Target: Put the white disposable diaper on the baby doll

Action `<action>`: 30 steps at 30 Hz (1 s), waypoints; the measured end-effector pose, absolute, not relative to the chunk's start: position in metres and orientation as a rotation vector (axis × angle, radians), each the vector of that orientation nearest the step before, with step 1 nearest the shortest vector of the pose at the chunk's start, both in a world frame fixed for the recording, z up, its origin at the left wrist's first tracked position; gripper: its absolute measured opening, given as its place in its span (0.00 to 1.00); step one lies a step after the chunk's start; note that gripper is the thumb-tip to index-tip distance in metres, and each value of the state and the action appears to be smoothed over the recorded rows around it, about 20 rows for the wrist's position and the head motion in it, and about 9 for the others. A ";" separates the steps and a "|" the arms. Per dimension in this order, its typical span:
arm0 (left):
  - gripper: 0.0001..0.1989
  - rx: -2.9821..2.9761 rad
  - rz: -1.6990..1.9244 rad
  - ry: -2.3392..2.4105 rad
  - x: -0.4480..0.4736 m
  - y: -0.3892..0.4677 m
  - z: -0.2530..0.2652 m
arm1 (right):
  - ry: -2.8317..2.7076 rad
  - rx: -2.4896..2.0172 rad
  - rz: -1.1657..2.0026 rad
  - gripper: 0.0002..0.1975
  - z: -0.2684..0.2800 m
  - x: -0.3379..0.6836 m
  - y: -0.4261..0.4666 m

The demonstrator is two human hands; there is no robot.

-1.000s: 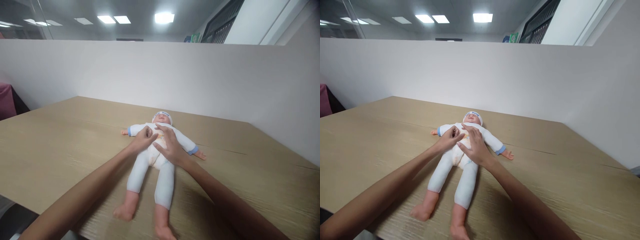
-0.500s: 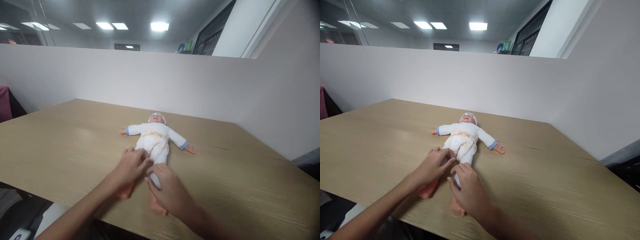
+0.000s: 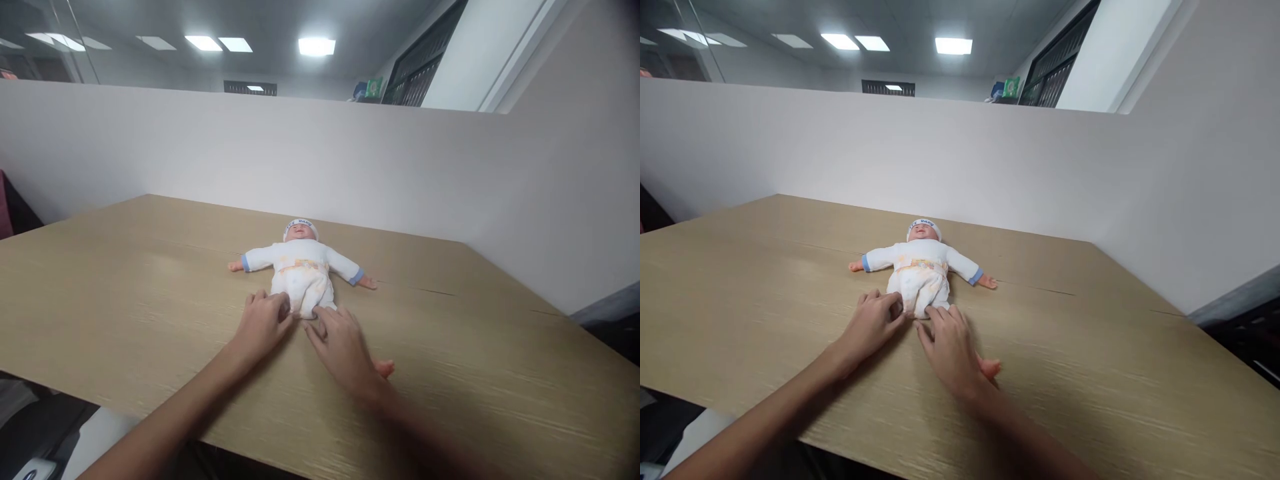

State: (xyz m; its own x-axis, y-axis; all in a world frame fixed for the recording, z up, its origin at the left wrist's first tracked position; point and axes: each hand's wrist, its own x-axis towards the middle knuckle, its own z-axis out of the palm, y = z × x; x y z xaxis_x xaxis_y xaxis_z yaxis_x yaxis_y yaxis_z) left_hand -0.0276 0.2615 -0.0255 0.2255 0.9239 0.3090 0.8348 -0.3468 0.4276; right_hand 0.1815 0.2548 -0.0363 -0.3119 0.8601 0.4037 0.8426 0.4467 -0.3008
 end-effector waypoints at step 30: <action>0.14 1.832 1.151 1.322 -0.048 0.268 -0.031 | -1.735 -1.441 0.331 0.24 -0.043 0.189 0.267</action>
State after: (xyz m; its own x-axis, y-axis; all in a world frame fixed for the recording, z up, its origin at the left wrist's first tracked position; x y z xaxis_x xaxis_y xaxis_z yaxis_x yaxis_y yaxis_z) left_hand -0.0475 0.2683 -0.0308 0.1292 0.9449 0.3008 0.4277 -0.3268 0.8428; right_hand 0.1887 0.2667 -0.0427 0.0089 0.9046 0.4261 0.6840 0.3053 -0.6625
